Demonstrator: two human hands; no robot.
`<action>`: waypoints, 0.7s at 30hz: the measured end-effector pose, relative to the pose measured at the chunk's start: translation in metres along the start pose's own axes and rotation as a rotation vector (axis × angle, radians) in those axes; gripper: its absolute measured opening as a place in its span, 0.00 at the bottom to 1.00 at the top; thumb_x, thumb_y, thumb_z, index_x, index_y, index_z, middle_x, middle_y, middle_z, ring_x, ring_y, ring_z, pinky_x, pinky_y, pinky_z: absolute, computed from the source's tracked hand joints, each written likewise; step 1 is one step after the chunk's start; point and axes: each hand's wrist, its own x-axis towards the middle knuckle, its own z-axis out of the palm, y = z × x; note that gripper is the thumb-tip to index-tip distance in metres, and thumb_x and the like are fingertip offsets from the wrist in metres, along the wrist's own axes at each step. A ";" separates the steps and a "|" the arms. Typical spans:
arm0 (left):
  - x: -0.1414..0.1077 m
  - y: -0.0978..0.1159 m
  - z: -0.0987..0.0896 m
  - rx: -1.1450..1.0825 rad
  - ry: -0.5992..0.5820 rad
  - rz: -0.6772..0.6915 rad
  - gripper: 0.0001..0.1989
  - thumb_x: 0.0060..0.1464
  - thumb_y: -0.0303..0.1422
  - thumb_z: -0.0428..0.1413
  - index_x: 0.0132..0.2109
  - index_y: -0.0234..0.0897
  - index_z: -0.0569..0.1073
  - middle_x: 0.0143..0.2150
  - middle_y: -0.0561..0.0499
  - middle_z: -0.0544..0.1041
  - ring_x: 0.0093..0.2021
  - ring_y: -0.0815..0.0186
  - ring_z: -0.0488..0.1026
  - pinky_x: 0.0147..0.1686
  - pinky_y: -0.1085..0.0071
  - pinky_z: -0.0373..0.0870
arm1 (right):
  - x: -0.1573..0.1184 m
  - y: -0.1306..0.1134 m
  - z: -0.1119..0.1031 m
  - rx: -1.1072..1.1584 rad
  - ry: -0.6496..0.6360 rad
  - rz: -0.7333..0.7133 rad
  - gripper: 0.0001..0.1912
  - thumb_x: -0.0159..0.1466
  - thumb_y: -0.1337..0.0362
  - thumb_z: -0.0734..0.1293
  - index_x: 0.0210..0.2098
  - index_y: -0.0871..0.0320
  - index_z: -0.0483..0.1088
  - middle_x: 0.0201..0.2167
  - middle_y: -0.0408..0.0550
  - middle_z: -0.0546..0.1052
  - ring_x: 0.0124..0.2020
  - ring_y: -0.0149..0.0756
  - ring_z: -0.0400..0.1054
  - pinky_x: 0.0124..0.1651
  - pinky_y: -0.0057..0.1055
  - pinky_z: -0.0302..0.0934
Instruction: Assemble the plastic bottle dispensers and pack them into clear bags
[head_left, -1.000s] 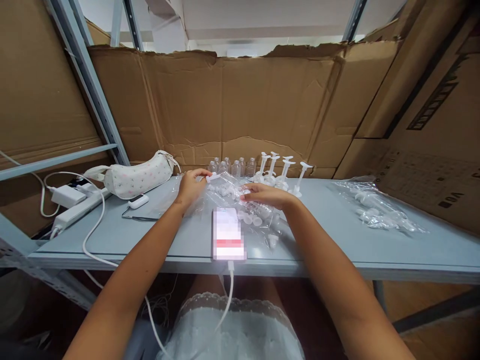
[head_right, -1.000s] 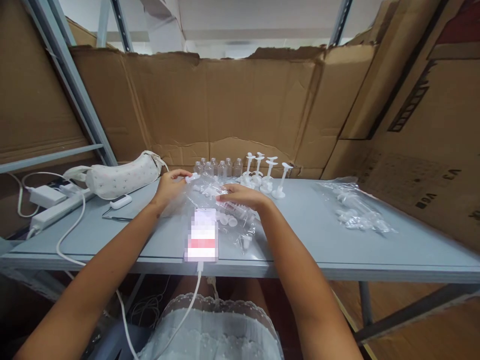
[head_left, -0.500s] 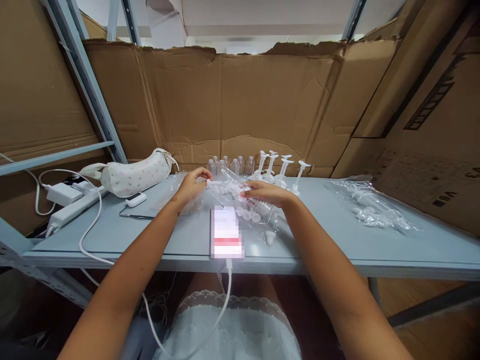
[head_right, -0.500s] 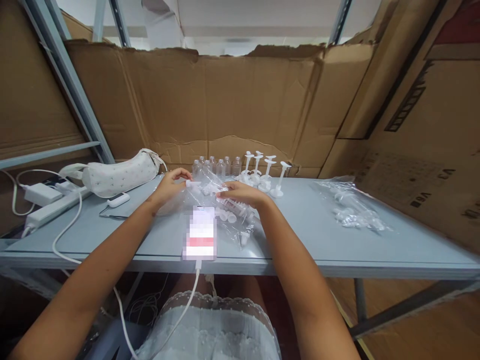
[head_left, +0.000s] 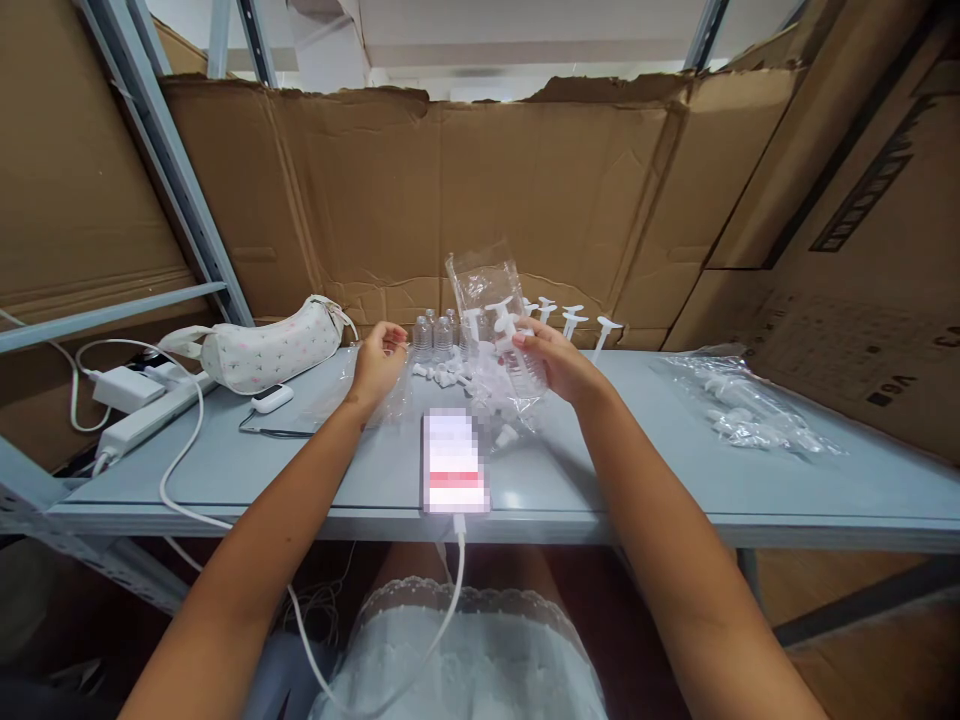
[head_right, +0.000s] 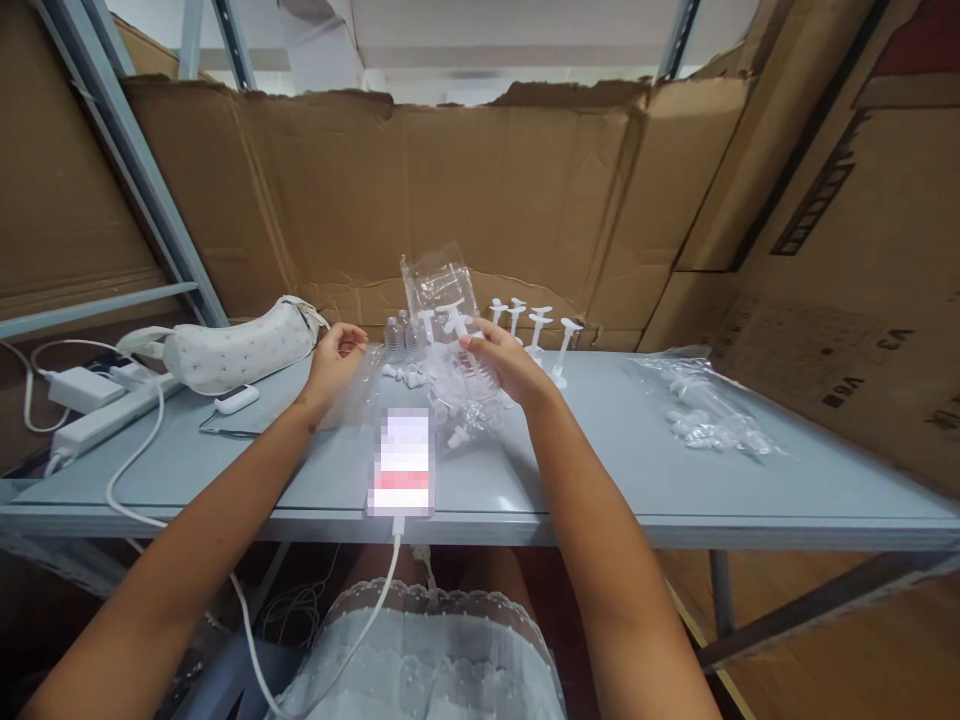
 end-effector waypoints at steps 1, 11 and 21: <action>-0.001 0.000 0.002 0.019 -0.082 -0.004 0.07 0.50 0.27 0.52 0.38 0.37 0.70 0.40 0.50 0.76 0.42 0.66 0.72 0.46 0.69 0.68 | 0.000 0.000 0.001 0.025 0.015 -0.011 0.22 0.51 0.50 0.72 0.43 0.51 0.71 0.38 0.45 0.77 0.35 0.36 0.71 0.39 0.34 0.66; -0.033 0.035 0.035 0.341 -0.772 0.265 0.09 0.51 0.36 0.56 0.38 0.40 0.79 0.39 0.51 0.81 0.42 0.63 0.75 0.49 0.64 0.65 | 0.005 0.005 0.006 0.029 0.082 -0.041 0.20 0.51 0.51 0.73 0.41 0.52 0.71 0.37 0.44 0.76 0.33 0.34 0.70 0.37 0.31 0.65; -0.037 0.034 0.043 0.605 -0.729 0.385 0.10 0.54 0.30 0.51 0.36 0.39 0.78 0.38 0.49 0.80 0.47 0.57 0.72 0.53 0.57 0.57 | 0.009 0.012 0.003 0.042 0.124 -0.032 0.18 0.51 0.54 0.73 0.38 0.54 0.71 0.33 0.42 0.74 0.31 0.31 0.66 0.34 0.29 0.61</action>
